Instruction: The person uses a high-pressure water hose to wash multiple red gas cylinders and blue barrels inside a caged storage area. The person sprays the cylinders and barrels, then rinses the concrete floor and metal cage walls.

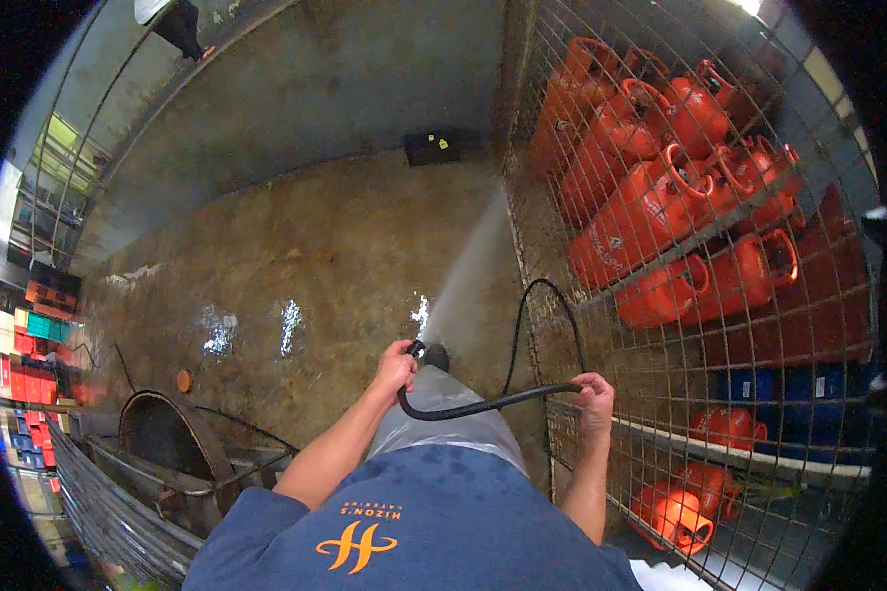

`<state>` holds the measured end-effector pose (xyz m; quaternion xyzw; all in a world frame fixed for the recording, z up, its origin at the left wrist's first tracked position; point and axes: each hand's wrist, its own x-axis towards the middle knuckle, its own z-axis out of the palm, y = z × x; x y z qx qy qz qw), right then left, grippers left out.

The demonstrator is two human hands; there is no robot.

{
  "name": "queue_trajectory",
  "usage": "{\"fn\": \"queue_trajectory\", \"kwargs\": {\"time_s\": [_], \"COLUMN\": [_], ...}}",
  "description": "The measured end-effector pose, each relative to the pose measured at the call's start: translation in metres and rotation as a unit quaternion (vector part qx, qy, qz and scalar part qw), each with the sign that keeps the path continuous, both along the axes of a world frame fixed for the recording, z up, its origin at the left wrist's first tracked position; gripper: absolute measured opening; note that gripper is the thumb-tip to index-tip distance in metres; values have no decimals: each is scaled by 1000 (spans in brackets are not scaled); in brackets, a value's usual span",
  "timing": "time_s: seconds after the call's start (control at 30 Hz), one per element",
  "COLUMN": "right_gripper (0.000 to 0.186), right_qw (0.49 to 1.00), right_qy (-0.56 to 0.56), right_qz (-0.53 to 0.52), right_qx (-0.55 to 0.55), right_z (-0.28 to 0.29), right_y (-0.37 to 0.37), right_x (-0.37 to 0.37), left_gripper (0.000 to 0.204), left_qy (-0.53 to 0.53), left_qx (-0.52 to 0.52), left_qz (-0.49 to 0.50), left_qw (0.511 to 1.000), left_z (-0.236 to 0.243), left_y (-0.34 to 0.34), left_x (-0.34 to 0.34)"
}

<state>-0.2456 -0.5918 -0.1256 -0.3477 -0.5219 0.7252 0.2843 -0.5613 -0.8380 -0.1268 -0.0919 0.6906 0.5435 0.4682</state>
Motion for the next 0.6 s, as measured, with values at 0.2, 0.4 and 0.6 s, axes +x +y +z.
{"fn": "queue_trajectory", "kwargs": {"time_s": [0.2,0.4,0.6], "right_gripper": [39,55,45], "right_qw": [999,996,995], "right_qy": [-35,-65,-81], "right_qz": [-15,-37,-13], "right_qx": [28,50,57], "right_z": [-1,11,26], "right_y": [30,51,68], "right_x": [-24,-72,-118], "left_gripper": [56,52,51], "left_qy": [5,-51,-31], "left_qx": [-4,22,30], "left_qz": [30,20,54], "left_qw": [1000,998,998], "left_z": [-17,-25,-55], "left_y": [42,73,89], "left_x": [-51,-97,-143]}}
